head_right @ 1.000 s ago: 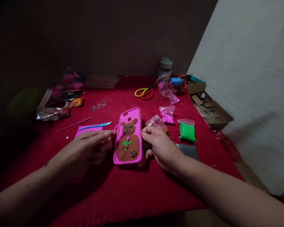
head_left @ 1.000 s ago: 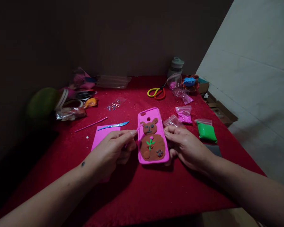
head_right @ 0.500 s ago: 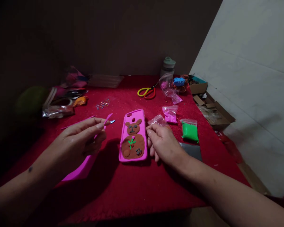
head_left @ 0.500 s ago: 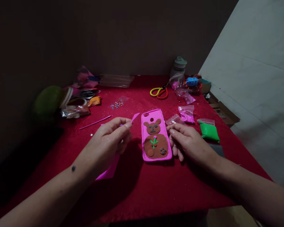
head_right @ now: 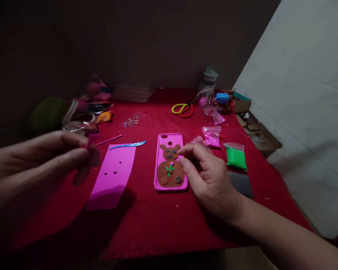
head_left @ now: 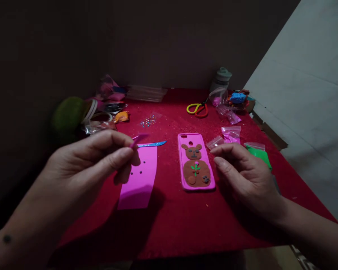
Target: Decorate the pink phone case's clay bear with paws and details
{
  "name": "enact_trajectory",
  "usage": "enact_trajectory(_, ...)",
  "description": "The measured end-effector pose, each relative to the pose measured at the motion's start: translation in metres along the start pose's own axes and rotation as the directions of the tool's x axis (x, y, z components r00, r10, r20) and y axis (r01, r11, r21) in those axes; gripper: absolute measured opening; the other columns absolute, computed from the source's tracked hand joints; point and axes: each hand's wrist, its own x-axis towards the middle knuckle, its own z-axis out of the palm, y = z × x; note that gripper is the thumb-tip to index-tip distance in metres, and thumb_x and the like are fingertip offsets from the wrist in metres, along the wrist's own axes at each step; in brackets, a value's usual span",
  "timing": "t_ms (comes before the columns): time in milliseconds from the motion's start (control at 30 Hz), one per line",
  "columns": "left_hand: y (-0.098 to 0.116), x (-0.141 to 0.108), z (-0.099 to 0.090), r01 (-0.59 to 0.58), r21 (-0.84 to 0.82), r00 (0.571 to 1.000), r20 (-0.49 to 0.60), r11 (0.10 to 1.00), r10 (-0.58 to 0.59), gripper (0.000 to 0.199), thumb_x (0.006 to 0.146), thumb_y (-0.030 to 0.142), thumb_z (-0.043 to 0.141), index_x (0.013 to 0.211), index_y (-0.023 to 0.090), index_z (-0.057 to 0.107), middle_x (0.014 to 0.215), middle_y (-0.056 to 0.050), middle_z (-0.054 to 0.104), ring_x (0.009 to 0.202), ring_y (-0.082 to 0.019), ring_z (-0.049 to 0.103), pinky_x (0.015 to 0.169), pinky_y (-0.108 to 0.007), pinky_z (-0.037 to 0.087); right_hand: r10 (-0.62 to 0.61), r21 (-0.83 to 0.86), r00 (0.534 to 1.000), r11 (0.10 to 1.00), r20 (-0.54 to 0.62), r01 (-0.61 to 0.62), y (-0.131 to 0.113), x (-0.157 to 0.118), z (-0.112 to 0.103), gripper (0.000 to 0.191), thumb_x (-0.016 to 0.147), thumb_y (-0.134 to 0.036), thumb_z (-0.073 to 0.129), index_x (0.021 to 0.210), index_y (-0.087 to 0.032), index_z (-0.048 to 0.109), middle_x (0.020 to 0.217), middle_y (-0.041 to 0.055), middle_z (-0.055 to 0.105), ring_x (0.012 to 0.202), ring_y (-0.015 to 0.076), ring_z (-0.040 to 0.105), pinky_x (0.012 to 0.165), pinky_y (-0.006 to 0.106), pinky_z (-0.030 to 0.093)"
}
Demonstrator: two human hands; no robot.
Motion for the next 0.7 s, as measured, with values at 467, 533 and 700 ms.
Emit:
enact_trajectory(467, 0.001, -0.003, 0.062, 0.198, -0.211, 0.795, 0.606, 0.957, -0.031, 0.007, 0.092, 0.025, 0.050, 0.095, 0.019, 0.046, 0.069, 0.003, 0.062, 0.056, -0.010, 0.059, 0.059, -0.024, 0.049, 0.289, 0.545, 0.904, 0.725, 0.315, -0.422, -0.045, 0.002, 0.022, 0.023, 0.092, -0.033, 0.058, 0.112, -0.027, 0.069, 0.069, -0.0006, 0.067, 0.050, 0.0067, 0.056, 0.043, 0.014, 0.045)
enact_trajectory(533, 0.002, -0.001, 0.065, 0.194, -0.232, 0.786, 0.618, 0.953, -0.009, 0.006, 0.092, 0.023, 0.049, 0.094, 0.019, 0.045, 0.072, 0.002, 0.063, 0.063, -0.012, 0.063, 0.067, -0.027, 0.052, 0.343, 0.561, 0.905, 0.711, 0.251, -0.424, -0.042, 0.002, 0.020, 0.018, 0.090, -0.033, 0.062, 0.101, -0.023, 0.071, 0.064, -0.0006, 0.065, 0.047, 0.0066, 0.057, 0.040, 0.013, 0.046)
enact_trajectory(700, 0.001, -0.001, 0.064, 0.116, -0.043, 0.778, 0.625, 0.992, -0.064, 0.016, 0.091, 0.029, 0.052, 0.081, 0.017, 0.053, 0.061, 0.005, 0.055, 0.048, -0.006, 0.050, 0.046, -0.017, 0.040, 0.426, 0.617, 0.898, 0.679, 0.111, -0.398, -0.036, 0.003, 0.010, 0.014, 0.084, -0.030, 0.071, 0.094, -0.022, 0.066, 0.063, -0.0033, 0.064, 0.047, 0.0060, 0.057, 0.039, 0.011, 0.047)
